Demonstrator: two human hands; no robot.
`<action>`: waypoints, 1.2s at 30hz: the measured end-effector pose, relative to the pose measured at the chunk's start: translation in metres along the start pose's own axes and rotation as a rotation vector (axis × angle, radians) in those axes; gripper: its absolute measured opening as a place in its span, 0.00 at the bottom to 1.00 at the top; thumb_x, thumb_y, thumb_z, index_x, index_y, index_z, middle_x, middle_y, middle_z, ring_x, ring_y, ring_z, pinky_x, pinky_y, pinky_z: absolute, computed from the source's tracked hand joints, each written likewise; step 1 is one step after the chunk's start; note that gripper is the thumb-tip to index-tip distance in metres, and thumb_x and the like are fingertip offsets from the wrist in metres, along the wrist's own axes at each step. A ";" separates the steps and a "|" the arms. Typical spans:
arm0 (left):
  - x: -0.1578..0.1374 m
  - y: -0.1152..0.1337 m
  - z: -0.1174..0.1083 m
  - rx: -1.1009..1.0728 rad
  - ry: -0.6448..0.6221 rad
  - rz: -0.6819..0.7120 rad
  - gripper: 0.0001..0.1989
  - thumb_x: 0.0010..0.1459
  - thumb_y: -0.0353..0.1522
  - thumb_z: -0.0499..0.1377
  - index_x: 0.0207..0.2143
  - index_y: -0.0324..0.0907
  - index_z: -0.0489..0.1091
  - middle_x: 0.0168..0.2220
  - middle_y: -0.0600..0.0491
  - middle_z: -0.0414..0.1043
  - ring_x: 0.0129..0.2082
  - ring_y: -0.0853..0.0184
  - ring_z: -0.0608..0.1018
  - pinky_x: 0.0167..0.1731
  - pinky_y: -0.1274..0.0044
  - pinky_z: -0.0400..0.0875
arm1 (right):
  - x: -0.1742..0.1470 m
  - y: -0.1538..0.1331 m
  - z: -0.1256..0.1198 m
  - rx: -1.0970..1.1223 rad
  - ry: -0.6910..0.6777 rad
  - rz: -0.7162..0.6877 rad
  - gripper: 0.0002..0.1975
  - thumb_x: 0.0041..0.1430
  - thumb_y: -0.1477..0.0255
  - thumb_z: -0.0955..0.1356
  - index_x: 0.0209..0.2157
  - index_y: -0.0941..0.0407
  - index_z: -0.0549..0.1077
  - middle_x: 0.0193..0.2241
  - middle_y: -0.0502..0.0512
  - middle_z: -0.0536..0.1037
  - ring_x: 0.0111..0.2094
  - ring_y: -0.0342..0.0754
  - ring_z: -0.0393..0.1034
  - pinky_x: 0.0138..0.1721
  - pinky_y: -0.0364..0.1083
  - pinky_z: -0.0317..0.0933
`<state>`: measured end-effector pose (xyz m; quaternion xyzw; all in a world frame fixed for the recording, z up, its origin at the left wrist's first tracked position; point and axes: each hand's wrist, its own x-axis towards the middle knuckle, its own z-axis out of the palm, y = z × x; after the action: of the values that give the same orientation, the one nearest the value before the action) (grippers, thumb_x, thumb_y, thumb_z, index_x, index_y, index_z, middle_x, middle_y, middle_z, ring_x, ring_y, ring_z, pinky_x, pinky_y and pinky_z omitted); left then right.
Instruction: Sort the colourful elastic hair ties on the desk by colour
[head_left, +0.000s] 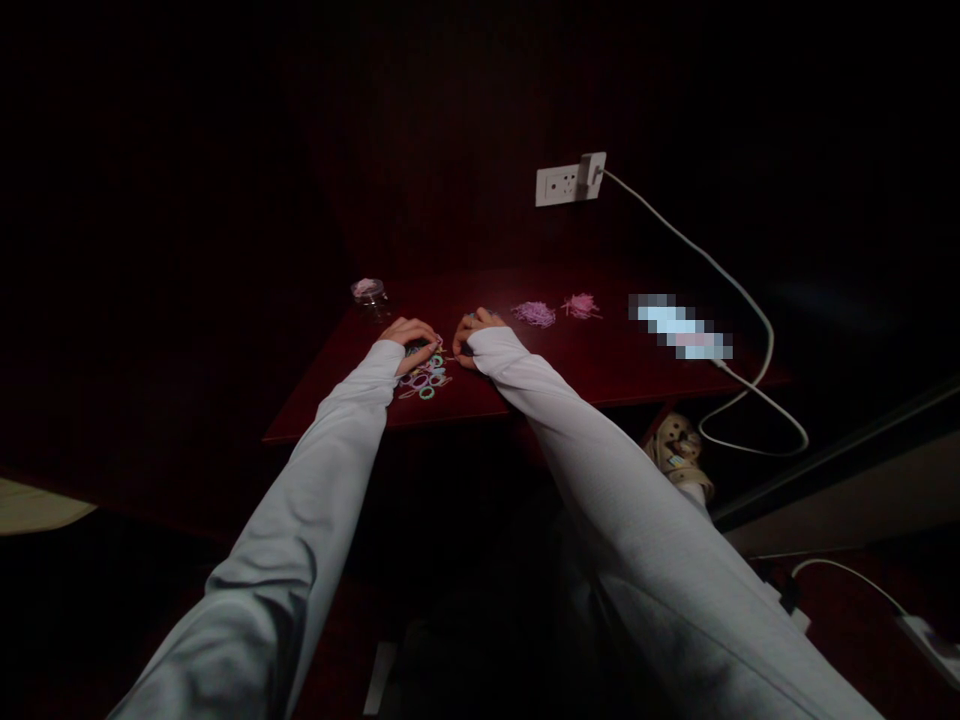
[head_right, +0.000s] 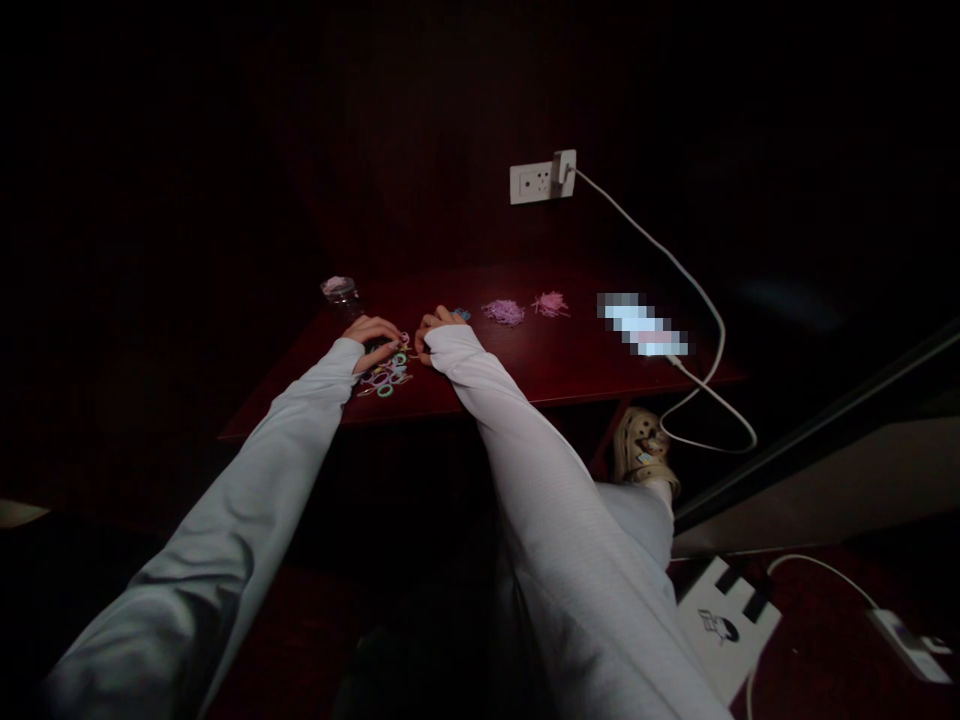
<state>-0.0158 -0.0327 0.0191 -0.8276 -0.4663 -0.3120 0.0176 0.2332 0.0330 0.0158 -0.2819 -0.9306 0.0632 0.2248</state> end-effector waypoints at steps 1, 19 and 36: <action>0.000 0.000 0.000 0.001 0.001 0.000 0.14 0.74 0.43 0.60 0.43 0.48 0.83 0.52 0.48 0.88 0.50 0.56 0.83 0.58 0.61 0.75 | 0.000 0.000 0.000 0.003 0.000 0.000 0.06 0.63 0.71 0.73 0.40 0.53 0.85 0.50 0.61 0.82 0.55 0.61 0.64 0.55 0.55 0.55; -0.001 -0.005 0.002 0.002 -0.001 -0.001 0.14 0.75 0.43 0.61 0.43 0.48 0.83 0.53 0.48 0.87 0.49 0.57 0.82 0.58 0.62 0.74 | 0.000 -0.002 -0.002 0.019 -0.017 0.014 0.06 0.63 0.71 0.75 0.41 0.53 0.85 0.51 0.60 0.82 0.55 0.61 0.64 0.56 0.56 0.56; -0.004 -0.012 0.004 -0.011 0.010 0.006 0.14 0.75 0.43 0.60 0.43 0.46 0.84 0.52 0.48 0.88 0.48 0.58 0.82 0.56 0.63 0.74 | -0.011 0.008 -0.035 -0.145 0.038 0.223 0.08 0.65 0.70 0.74 0.43 0.54 0.86 0.52 0.62 0.84 0.58 0.62 0.68 0.56 0.55 0.59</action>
<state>-0.0245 -0.0278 0.0103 -0.8276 -0.4619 -0.3186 0.0165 0.2610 0.0330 0.0407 -0.4002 -0.8912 0.0147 0.2130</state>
